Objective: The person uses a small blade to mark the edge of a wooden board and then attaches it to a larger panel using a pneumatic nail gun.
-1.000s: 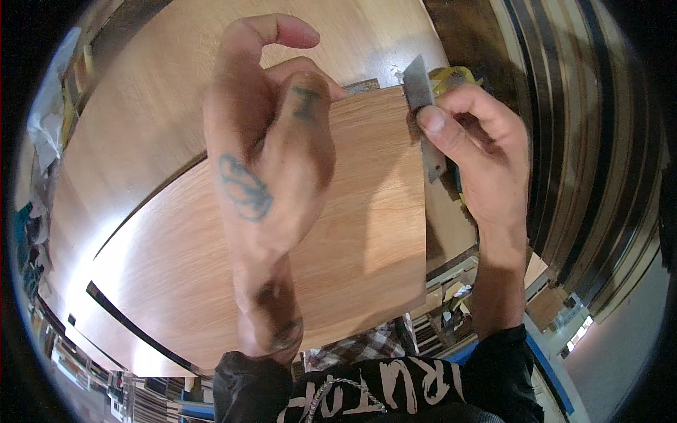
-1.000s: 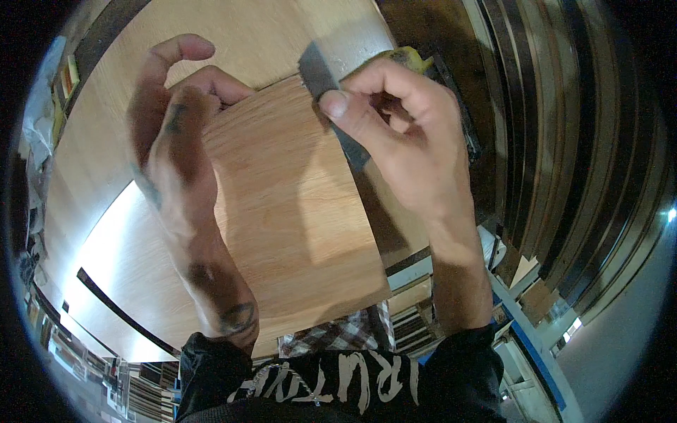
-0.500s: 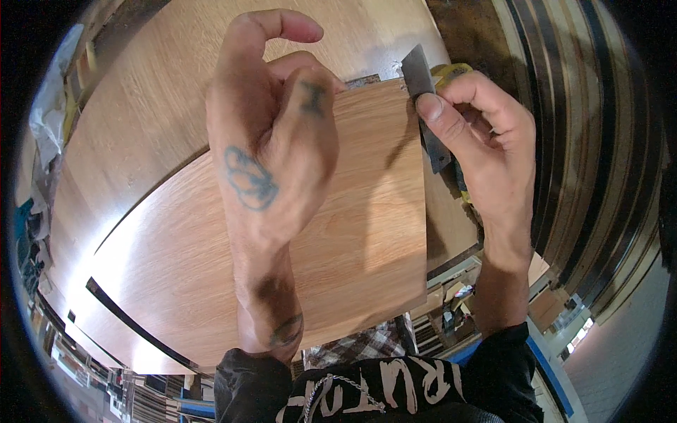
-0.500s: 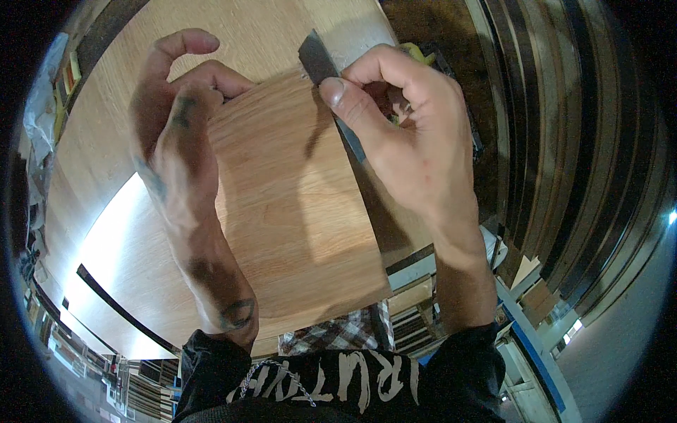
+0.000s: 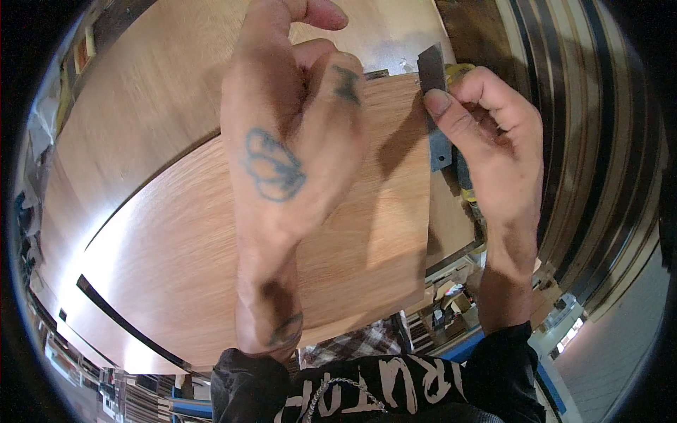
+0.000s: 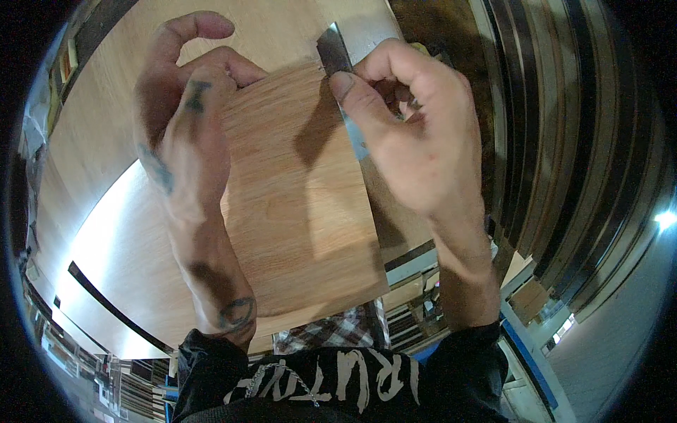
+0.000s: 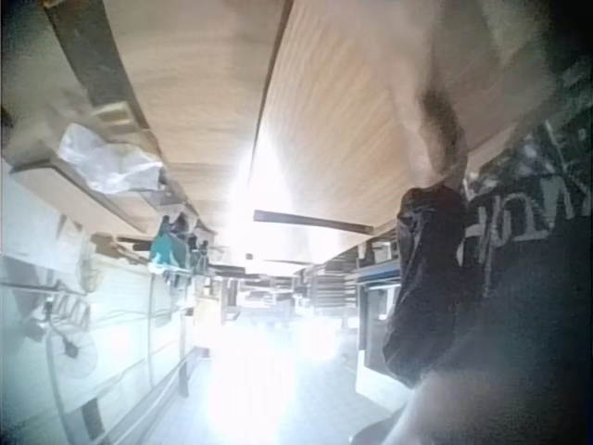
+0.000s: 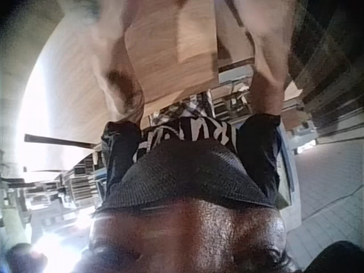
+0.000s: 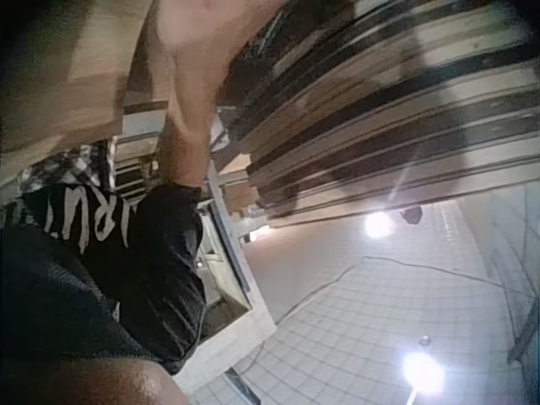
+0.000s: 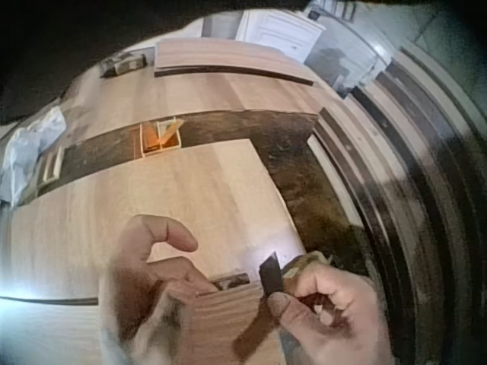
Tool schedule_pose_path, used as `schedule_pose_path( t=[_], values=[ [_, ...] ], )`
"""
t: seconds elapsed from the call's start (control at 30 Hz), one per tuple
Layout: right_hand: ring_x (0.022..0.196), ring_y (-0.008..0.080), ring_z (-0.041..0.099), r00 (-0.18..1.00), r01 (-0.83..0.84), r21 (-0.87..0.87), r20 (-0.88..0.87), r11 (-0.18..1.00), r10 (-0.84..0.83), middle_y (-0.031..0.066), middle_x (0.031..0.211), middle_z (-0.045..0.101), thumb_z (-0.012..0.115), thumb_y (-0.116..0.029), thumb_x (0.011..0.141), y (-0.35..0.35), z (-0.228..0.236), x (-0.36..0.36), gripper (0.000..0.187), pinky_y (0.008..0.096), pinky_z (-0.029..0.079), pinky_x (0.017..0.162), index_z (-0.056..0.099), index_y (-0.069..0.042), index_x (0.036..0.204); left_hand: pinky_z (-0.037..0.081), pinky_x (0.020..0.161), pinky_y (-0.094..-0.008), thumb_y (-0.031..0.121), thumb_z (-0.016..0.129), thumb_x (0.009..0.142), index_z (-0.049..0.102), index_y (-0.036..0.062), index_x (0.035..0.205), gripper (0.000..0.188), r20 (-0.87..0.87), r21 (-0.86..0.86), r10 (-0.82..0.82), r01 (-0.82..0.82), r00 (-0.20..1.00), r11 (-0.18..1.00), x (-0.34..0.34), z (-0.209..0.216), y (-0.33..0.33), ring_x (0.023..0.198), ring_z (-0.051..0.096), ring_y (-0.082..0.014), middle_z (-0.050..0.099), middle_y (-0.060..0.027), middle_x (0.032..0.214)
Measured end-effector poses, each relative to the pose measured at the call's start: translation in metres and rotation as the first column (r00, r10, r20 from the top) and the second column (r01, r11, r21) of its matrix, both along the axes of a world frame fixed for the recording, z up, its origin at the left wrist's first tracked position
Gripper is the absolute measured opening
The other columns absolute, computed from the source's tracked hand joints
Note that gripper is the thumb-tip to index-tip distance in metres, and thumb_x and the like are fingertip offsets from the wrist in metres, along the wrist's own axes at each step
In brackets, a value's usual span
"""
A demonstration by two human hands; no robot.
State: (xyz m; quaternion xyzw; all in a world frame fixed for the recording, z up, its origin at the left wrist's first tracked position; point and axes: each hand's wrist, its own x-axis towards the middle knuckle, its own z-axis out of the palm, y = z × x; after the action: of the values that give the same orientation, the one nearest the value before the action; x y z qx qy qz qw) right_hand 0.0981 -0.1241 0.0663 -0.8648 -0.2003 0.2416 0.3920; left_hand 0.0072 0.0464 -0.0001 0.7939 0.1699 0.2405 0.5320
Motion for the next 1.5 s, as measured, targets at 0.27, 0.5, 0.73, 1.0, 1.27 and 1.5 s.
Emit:
schedule_pose_path(
  t=[0.27, 0.5, 0.73, 1.0, 1.27, 1.5],
  values=[
    [0.064, 0.0043, 0.052, 0.978, -0.119, 0.177, -0.151, 0.977, 0.147, -0.0028, 0.068, 0.059, 0.072, -0.008, 0.092, -0.005, -0.012, 0.029, 0.014, 0.0235, 0.042, 0.058, 0.065, -0.003, 0.081, 0.045, 0.069, -0.0308, 0.023, 0.056, 0.089, 0.074, 0.0001, 0.077, 0.032, 0.082, -0.229, -0.074, 0.091, 0.994, 0.969, -0.001, 0.021, -0.004, 0.075, 0.062, -0.0157, 0.064, -0.0082, 0.115],
    [0.068, 0.0060, 0.047, 0.888, -0.215, -0.043, 0.407, 0.976, 0.214, -0.0007, 0.069, 0.052, 0.072, -0.005, 0.091, -0.002, -0.006, 0.001, 0.016, 0.0226, 0.039, 0.060, 0.057, -0.001, 0.086, 0.046, 0.069, -0.0305, 0.023, 0.055, 0.089, 0.074, 0.0003, 0.078, 0.031, 0.014, -0.203, -0.051, 0.053, 0.999, 0.978, 0.001, 0.022, -0.006, 0.076, 0.062, -0.0151, 0.064, -0.0080, 0.115],
    [0.072, 0.0243, 0.057, 0.410, -0.232, -0.474, 0.744, 0.849, 0.527, 0.0151, 0.091, 0.056, 0.060, 0.002, 0.072, 0.021, -0.012, -0.042, 0.019, 0.0361, 0.047, 0.057, 0.061, 0.000, 0.091, 0.046, 0.069, -0.0303, 0.023, 0.055, 0.090, 0.074, 0.0005, 0.078, 0.031, -0.062, -0.204, -0.021, 0.008, 0.998, 0.979, -0.002, 0.023, -0.008, 0.076, 0.062, -0.0145, 0.064, -0.0078, 0.115],
    [0.067, 0.0157, 0.063, 0.604, -0.210, -0.265, 0.721, 0.941, 0.338, 0.0089, 0.083, 0.067, 0.067, -0.014, 0.091, -0.006, 0.026, -0.024, 0.009, 0.0246, 0.050, 0.055, 0.068, -0.006, 0.091, 0.046, 0.069, -0.0300, 0.023, 0.055, 0.090, 0.074, 0.0008, 0.079, 0.031, -0.231, -0.197, 0.064, -0.111, 0.971, 0.974, -0.003, 0.040, -0.009, 0.076, 0.062, -0.0138, 0.064, -0.0076, 0.114],
    [0.102, 0.0233, 0.072, 0.805, 0.045, -0.254, 0.583, 0.966, 0.116, 0.0144, 0.116, 0.072, 0.064, -0.027, 0.098, -0.042, -0.013, 0.097, 0.039, 0.0342, 0.055, 0.087, 0.063, -0.011, 0.134, 0.047, 0.060, -0.0215, 0.016, 0.076, 0.089, 0.077, 0.0025, 0.097, 0.016, -0.213, -0.221, -0.146, 0.098, 0.966, 0.970, 0.008, 0.026, -0.016, 0.069, 0.062, -0.0089, 0.069, -0.0046, 0.078],
    [0.102, 0.0325, 0.071, 0.797, 0.152, -0.179, 0.604, 0.972, -0.013, 0.0194, 0.109, 0.072, 0.064, -0.009, 0.093, -0.064, -0.026, 0.024, 0.024, 0.0392, 0.055, 0.089, 0.069, -0.001, 0.116, 0.048, 0.057, -0.0299, 0.029, 0.079, 0.086, 0.076, 0.0022, 0.085, 0.027, -0.400, -0.029, 0.031, -0.046, 0.916, 0.999, 0.016, 0.027, -0.025, 0.060, 0.061, -0.0182, 0.064, -0.0082, 0.064]
  ],
)
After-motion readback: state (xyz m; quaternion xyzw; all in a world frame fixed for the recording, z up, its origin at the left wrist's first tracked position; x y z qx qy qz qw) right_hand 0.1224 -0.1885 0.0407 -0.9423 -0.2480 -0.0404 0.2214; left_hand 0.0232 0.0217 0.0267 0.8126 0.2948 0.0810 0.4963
